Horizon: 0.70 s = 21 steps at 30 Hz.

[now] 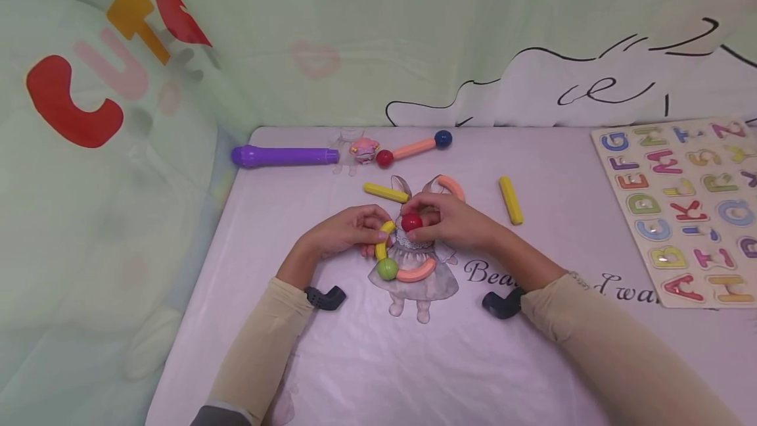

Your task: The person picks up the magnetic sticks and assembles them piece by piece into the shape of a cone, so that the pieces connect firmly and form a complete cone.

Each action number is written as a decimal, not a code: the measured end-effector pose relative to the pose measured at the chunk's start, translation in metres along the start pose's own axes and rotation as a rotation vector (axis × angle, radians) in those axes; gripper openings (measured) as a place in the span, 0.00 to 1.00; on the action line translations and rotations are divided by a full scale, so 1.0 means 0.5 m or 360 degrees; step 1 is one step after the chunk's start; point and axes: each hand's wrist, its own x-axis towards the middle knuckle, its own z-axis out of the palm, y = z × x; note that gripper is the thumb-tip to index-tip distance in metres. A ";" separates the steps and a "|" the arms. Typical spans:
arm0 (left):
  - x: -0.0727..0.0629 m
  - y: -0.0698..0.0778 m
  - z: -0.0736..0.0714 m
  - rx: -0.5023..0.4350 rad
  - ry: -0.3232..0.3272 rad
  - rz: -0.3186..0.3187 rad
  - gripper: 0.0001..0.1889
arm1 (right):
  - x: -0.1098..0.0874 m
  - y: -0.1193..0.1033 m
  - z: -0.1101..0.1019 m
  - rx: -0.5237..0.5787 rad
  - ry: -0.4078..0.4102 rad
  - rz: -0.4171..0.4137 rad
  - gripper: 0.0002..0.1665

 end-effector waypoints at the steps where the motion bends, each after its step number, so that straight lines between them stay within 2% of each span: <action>1: 0.001 0.000 0.000 -0.0014 -0.0002 0.0002 0.15 | 0.001 0.001 0.001 -0.0004 0.0003 0.0006 0.27; 8: 0.002 0.000 0.001 -0.0071 -0.0012 0.0000 0.12 | 0.011 0.004 0.003 -0.0025 0.0020 0.0107 0.25; 13: 0.000 0.001 0.001 -0.0079 -0.0014 -0.0005 0.12 | 0.020 0.000 0.003 0.0050 -0.0019 0.0221 0.24; 21: 0.000 0.001 0.000 -0.0068 -0.0016 0.0001 0.12 | 0.026 -0.013 -0.001 0.0097 -0.0048 0.0308 0.29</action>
